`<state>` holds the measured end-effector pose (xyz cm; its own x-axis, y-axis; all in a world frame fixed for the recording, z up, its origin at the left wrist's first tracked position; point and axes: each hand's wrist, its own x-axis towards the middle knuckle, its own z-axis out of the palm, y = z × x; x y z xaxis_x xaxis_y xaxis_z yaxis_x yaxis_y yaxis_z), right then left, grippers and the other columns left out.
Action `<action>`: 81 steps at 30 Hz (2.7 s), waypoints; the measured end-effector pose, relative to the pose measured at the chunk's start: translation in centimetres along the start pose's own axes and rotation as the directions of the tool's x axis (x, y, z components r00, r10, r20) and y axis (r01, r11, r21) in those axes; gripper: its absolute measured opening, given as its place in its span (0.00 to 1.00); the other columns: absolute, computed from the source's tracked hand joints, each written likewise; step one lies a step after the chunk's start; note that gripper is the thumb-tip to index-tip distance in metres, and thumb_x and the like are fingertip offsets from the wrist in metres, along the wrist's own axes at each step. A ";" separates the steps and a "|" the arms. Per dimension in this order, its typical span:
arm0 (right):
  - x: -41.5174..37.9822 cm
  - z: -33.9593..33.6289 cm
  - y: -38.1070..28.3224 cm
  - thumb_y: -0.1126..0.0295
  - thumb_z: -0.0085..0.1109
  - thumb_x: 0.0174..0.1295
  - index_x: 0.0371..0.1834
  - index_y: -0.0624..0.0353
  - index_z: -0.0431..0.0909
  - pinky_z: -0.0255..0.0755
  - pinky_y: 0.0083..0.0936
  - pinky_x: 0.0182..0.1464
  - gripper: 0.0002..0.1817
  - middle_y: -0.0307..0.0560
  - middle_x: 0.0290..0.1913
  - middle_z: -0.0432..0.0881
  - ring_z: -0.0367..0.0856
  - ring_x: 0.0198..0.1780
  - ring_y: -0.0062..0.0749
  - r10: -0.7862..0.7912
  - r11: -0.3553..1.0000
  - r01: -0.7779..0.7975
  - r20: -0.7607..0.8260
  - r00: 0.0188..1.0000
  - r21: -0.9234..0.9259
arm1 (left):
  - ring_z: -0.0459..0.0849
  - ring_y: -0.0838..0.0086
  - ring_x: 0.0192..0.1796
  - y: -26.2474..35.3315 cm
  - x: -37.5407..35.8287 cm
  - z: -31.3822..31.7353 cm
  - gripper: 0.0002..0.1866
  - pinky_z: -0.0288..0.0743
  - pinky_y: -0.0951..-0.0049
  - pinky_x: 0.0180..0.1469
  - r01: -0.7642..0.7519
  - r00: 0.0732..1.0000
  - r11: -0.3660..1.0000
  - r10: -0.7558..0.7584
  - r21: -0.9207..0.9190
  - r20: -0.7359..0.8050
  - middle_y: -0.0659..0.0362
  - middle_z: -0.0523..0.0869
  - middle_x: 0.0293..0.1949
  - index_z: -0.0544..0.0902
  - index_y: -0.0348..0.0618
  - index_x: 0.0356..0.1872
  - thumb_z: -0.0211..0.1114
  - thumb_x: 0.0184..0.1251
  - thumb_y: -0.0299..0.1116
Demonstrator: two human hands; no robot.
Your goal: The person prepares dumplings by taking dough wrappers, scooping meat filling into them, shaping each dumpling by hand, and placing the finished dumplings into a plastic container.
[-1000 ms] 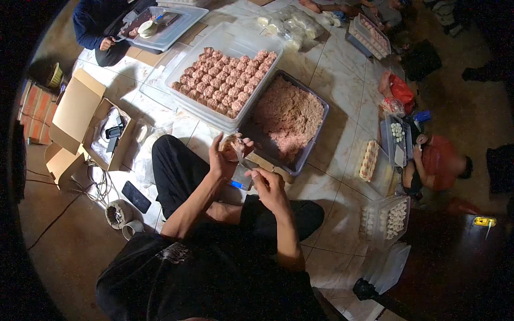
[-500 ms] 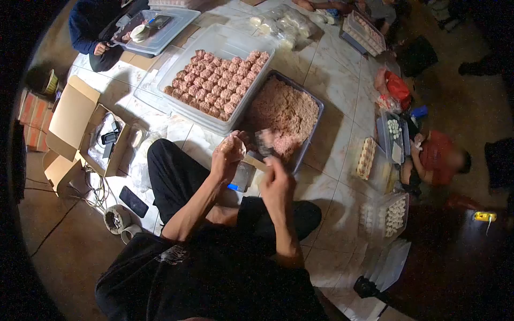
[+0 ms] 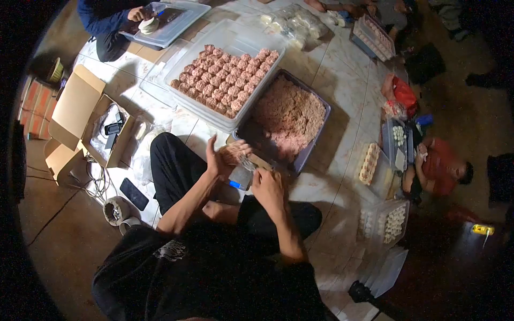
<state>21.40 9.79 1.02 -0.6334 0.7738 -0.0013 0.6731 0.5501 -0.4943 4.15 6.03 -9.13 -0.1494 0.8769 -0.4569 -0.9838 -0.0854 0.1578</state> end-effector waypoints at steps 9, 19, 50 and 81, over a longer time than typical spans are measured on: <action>0.2 -1.8 0.0 0.63 0.68 0.71 0.42 0.65 0.87 0.76 0.32 0.37 0.13 0.50 0.32 0.88 0.83 0.33 0.26 0.200 0.926 -0.141 -0.139 0.970 0.350 | 0.89 0.58 0.54 0.7 -2.6 1.0 0.40 0.87 0.51 0.53 -0.081 0.989 0.940 0.035 0.331 0.142 0.51 0.88 0.57 0.76 0.45 0.71 0.39 0.80 0.69; 0.5 -7.1 -0.9 0.63 0.66 0.76 0.40 0.65 0.86 0.70 0.18 0.41 0.13 0.31 0.32 0.81 0.73 0.36 0.13 0.032 0.712 -0.098 0.108 0.994 0.695 | 0.89 0.72 0.52 0.5 -5.5 2.9 0.33 0.82 0.69 0.59 -0.320 0.893 0.628 -0.051 0.710 0.447 0.54 0.90 0.51 0.78 0.37 0.69 0.70 0.72 0.50; -4.5 -8.1 -3.4 0.81 0.62 0.65 0.44 0.70 0.84 0.77 0.36 0.37 0.07 0.57 0.34 0.84 0.86 0.35 0.52 -0.108 0.961 0.181 -0.320 0.941 0.208 | 0.81 0.84 0.43 2.9 -9.3 11.1 0.24 0.77 0.79 0.46 -0.581 0.809 0.475 0.245 0.661 0.534 0.66 0.81 0.40 0.79 0.39 0.46 0.86 0.54 0.26; -5.0 -14.5 -8.1 0.75 0.59 0.72 0.48 0.64 0.82 0.76 0.42 0.35 0.07 0.55 0.36 0.79 0.85 0.33 0.49 -0.110 0.994 0.105 -0.275 0.955 -0.034 | 0.79 0.79 0.31 2.9 -9.4 11.5 0.16 0.76 0.73 0.36 -0.612 0.782 0.306 0.367 0.729 0.503 0.61 0.86 0.31 0.80 0.38 0.34 0.84 0.57 0.26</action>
<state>24.69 6.01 17.62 -0.5742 0.7647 0.2925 0.6151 0.6387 -0.4623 3.79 2.97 5.68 -0.4278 0.8928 0.1408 -0.1375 -0.2183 0.9662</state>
